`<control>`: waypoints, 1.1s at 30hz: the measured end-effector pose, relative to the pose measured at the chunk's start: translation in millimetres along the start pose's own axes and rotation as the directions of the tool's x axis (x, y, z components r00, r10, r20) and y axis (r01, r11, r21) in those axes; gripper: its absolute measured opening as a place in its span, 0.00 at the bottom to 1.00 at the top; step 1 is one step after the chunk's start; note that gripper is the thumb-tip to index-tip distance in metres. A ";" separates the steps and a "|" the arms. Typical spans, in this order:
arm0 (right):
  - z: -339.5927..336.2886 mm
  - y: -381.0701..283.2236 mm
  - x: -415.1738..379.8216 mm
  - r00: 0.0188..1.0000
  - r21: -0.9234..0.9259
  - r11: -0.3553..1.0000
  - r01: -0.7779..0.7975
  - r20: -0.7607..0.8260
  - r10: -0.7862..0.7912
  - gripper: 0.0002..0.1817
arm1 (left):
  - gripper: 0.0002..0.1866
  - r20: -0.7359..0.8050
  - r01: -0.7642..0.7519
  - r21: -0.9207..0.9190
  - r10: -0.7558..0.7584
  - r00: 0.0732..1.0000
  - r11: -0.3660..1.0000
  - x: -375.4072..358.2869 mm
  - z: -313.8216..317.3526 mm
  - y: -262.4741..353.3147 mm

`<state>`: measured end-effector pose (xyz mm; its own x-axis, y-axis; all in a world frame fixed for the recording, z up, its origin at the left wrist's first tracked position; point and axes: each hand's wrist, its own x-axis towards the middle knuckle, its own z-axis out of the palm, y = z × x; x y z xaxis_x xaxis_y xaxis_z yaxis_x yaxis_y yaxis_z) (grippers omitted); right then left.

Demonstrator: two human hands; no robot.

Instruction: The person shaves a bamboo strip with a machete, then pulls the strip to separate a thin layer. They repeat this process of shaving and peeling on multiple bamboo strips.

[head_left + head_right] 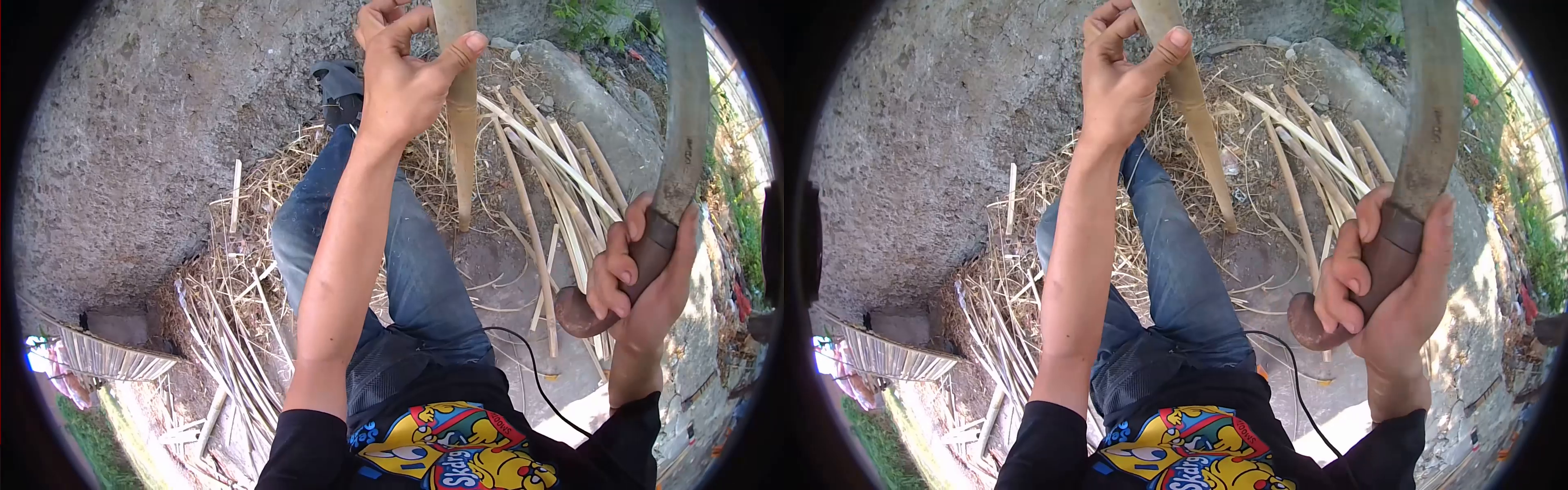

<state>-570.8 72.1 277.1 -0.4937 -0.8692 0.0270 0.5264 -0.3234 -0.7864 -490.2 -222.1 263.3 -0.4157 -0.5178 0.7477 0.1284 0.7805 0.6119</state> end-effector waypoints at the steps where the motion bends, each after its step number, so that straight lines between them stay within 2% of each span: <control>1: 2.5 7.0 -2.0 0.982 -0.087 0.979 -0.184 -0.061 0.179 0.35 | 0.21 0.002 -0.002 0.000 0.002 1.000 1.000 -0.4 -0.3 -0.9; 2: 2.2 19.1 -5.9 0.929 -0.162 0.918 -0.362 -0.138 0.342 0.34 | 0.20 0.004 0.024 -0.055 -0.024 1.000 0.998 -1.6 -0.3 -1.9; 3: -7.1 35.9 -9.1 0.766 -0.216 0.735 -0.642 -0.176 0.618 0.33 | 0.20 0.007 0.048 -0.112 -0.047 0.999 0.993 -3.1 -0.2 -3.5; 4: -14.6 55.6 -16.0 0.703 -0.257 0.655 -0.711 -0.237 0.671 0.33 | 0.20 0.012 0.067 -0.170 -0.066 0.998 0.983 -3.9 -0.3 -5.6; 5: -21.5 49.2 -15.7 0.703 -0.268 0.650 -0.711 -0.255 0.664 0.33 | 0.19 0.027 -0.058 -0.082 0.060 0.998 0.995 -5.4 -4.5 -8.8; 6: -19.9 37.9 -12.6 0.698 -0.280 0.639 -0.716 -0.274 0.662 0.34 | 0.19 0.022 -0.065 -0.084 0.067 0.998 0.994 -2.9 -4.5 -0.9; 7: -15.9 30.5 -9.0 0.693 -0.285 0.632 -0.720 -0.274 0.666 0.34 | 0.19 0.018 0.016 -0.104 -0.015 1.000 0.994 -1.0 -5.5 12.2; 8: -10.9 24.3 -9.1 0.821 -0.306 0.763 -0.570 -0.247 0.514 0.35 | 0.18 0.024 0.118 -0.122 -0.115 0.993 0.986 -7.1 -6.7 18.8; 9: -6.2 19.0 -9.6 0.915 -0.316 0.863 -0.395 -0.219 0.339 0.36 | 0.18 0.003 0.030 -0.113 -0.030 1.000 0.993 -4.9 -4.6 10.4; 10: -5.3 11.5 -4.9 0.969 -0.351 0.908 -0.227 -0.172 0.176 0.36 | 0.18 0.004 0.026 -0.111 -0.026 1.000 0.993 -5.0 -3.5 5.1; 12: 0.3 9.0 -3.0 0.999 -0.092 0.996 -0.008 -0.036 0.005 0.35 | 0.19 0.009 0.009 -0.111 -0.008 1.000 0.994 -3.9 -0.5 0.2; 14: 6.9 24.5 -8.0 0.993 -0.131 0.985 -0.109 -0.055 0.102 0.35 | 0.19 0.012 0.025 -0.102 -0.024 1.000 0.994 -5.3 0.7 1.2; 15: 1.7 35.4 -9.6 0.937 -0.233 0.908 -0.348 -0.110 0.331 0.35 | 0.19 0.012 0.034 -0.097 -0.033 0.999 0.995 -4.3 0.7 2.3; 16: -12.2 53.2 -14.4 0.939 -0.234 0.910 -0.343 -0.108 0.326 0.35 | 0.19 0.011 0.029 -0.098 -0.028 1.000 0.995 -6.3 -1.5 -3.1; 18: -28.9 76.8 -17.4 0.801 -0.533 0.622 -0.574 -0.207 0.562 0.35 | 0.18 -0.007 -0.070 -0.233 0.071 0.997 0.970 -7.1 -11.4 -13.6; 19: -27.7 67.1 -13.7 0.809 -0.541 0.625 -0.563 -0.203 0.552 0.35 | 0.17 -0.004 0.014 -0.136 -0.015 1.000 0.991 -13.8 -18.5 -11.8; 21: -13.8 32.6 -10.9 0.798 -0.307 0.737 -0.602 -0.210 0.564 0.34 | 0.16 -0.019 0.019 -0.145 -0.022 1.000 0.989 -10.0 -17.9 -14.2; 22: -6.5 26.0 -8.3 0.902 -0.374 0.821 -0.431 -0.169 0.396 0.34 | 0.16 -0.020 0.021 -0.154 -0.024 1.000 0.988 -10.5 -18.2 -10.3; 24: -1.2 15.0 -0.9 0.990 -0.281 0.954 -0.107 -0.120 0.076 0.35 | 0.18 0.030 0.047 -0.127 -0.043 0.999 0.991 -5.4 -16.5 -4.2; 25: 2.8 18.0 -0.8 0.990 -0.282 0.953 -0.108 -0.115 0.078 0.35 | 0.18 0.032 0.066 -0.131 -0.062 0.998 0.989 -5.0 -16.5 -3.5; 27: 12.5 32.9 -7.3 0.999 -0.157 0.988 -0.006 -0.044 -0.001 0.35 | 0.17 0.040 0.089 -0.131 -0.084 0.996 0.987 -6.7 -14.4 1.2; 28: 3.2 48.2 -10.2 0.982 -0.179 0.966 -0.188 -0.068 0.178 0.35 | 0.16 0.013 0.060 -0.161 -0.058 0.998 0.985 -6.9 -10.9 6.4; 29: -8.0 65.7 -12.0 0.908 -0.336 0.845 -0.416 -0.113 0.403 0.34 | 0.15 -0.020 0.033 -0.190 -0.038 0.999 0.981 -7.5 -9.7 9.6; 31: -52.8 110.6 -21.6 0.664 -0.325 0.582 -0.745 -0.280 0.694 0.33 | 0.15 -0.042 -0.004 -0.234 -0.006 0.999 0.972 -13.1 -14.0 -17.3; 32: -54.6 103.7 -19.6 0.674 -0.328 0.592 -0.736 -0.279 0.684 0.33 | 0.15 -0.061 -0.045 -0.277 0.029 0.998 0.960 -11.0 -17.1 -28.0; 33: -53.2 91.5 -16.3 0.647 -0.270 0.589 -0.762 -0.332 0.686 0.33 | 0.15 -0.039 -0.001 -0.168 -0.006 0.999 0.986 -13.7 -23.4 -19.5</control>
<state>-551.5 76.6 171.9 -0.1883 -0.6604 -0.7269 0.4996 0.5729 -0.6498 -465.9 -238.4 247.2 -0.3811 -0.5357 0.7535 0.2780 0.7109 0.6460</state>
